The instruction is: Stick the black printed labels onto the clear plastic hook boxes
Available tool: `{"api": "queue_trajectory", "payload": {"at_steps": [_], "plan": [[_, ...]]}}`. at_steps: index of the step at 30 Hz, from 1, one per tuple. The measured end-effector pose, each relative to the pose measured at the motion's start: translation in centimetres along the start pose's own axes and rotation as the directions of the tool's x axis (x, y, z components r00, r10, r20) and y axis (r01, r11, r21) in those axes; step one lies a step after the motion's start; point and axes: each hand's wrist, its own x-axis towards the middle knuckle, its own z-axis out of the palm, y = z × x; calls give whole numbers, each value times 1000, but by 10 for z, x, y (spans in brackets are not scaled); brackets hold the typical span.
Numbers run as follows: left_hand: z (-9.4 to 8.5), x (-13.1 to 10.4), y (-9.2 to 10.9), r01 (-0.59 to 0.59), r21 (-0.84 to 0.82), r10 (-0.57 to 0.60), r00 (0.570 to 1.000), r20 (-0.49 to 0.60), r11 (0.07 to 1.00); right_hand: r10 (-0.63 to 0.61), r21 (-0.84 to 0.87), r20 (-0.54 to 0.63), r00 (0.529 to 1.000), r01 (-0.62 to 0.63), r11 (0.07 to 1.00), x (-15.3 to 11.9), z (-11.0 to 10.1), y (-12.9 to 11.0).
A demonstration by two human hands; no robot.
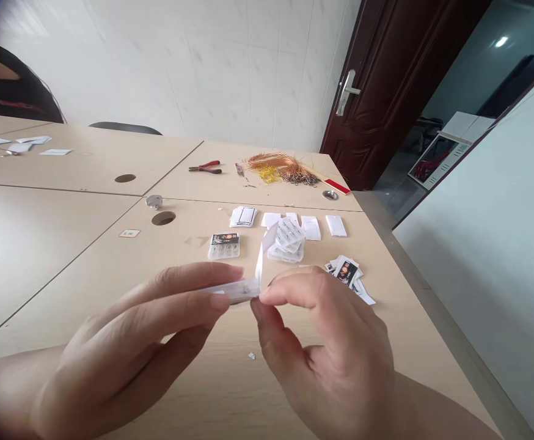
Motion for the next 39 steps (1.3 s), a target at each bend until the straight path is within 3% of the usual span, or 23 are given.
{"api": "queue_trajectory", "payload": {"at_steps": [5, 9, 14, 23, 31, 39], "plan": [[-1, 0, -1, -55, 67, 53, 998, 28, 996, 6, 68, 7, 1000, -7, 998, 0, 0, -1], [-2, -3, -3, -81, 202, 65, 994, 86, 976, -51, 11, -2, 999, 51, 999, 3, 2, -2], [0, -5, -6, -187, 274, 162, 981, 110, 943, -84, -16, 17, 996, 84, 996, 4, 5, 0], [6, 10, -3, -43, 86, 44, 999, -10, 995, 103, 142, 52, 993, -110, 984, -2, 8, -5], [8, 12, -2, 19, -14, -19, 999, -30, 1000, 125, 169, 68, 990, -135, 976, -1, 12, -6], [8, 15, -3, 180, -110, -183, 983, -18, 977, 166, 260, 92, 982, -184, 948, -1, 11, -7]]}}
